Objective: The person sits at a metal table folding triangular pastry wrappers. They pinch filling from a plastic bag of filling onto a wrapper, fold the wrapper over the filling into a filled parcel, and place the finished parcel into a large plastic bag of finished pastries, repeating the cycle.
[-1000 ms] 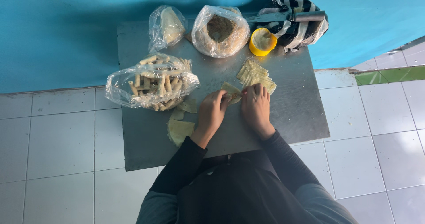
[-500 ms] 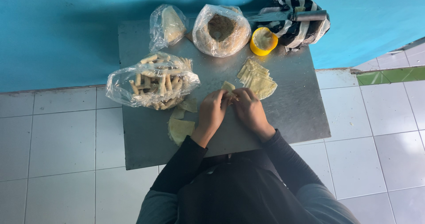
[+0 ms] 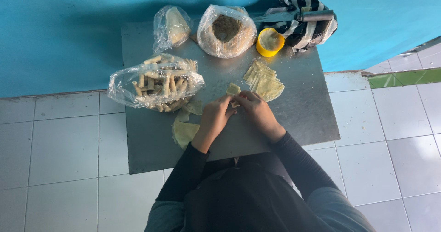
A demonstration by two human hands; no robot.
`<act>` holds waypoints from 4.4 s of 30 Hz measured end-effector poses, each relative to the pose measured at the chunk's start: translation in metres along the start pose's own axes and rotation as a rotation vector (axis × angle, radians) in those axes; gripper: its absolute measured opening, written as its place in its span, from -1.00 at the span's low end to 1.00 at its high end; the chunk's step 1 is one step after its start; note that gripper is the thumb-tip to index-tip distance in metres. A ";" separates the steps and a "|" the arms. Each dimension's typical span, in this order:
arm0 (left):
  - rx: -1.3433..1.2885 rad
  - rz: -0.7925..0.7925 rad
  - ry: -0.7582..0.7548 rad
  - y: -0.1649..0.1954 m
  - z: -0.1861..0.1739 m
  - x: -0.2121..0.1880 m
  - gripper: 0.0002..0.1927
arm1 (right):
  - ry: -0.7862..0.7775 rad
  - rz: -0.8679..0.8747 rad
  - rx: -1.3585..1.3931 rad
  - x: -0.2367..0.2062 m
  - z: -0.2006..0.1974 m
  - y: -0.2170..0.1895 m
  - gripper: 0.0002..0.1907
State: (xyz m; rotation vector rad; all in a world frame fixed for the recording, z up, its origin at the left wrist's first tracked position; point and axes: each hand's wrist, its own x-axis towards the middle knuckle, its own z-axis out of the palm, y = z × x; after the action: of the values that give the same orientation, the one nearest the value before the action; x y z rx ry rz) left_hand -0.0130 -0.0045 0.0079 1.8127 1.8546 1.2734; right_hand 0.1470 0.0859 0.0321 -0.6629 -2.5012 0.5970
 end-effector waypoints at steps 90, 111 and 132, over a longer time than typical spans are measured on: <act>0.507 -0.093 0.150 -0.018 0.011 0.060 -0.73 | 0.444 0.289 0.026 0.035 -0.002 0.075 -0.87; 0.614 -0.340 0.797 -0.007 -0.163 -0.023 -0.33 | -0.105 0.249 0.404 0.091 0.026 -0.038 -0.55; -0.251 -0.425 0.277 -0.035 -0.210 0.025 -0.64 | -0.300 0.332 0.899 0.161 -0.016 0.002 -0.48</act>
State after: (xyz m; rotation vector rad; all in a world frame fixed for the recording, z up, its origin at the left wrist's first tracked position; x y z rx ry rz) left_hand -0.1900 -0.0606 0.1153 1.0852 1.9677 1.5556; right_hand 0.0327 0.1804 0.0980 -0.6403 -2.0215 1.8917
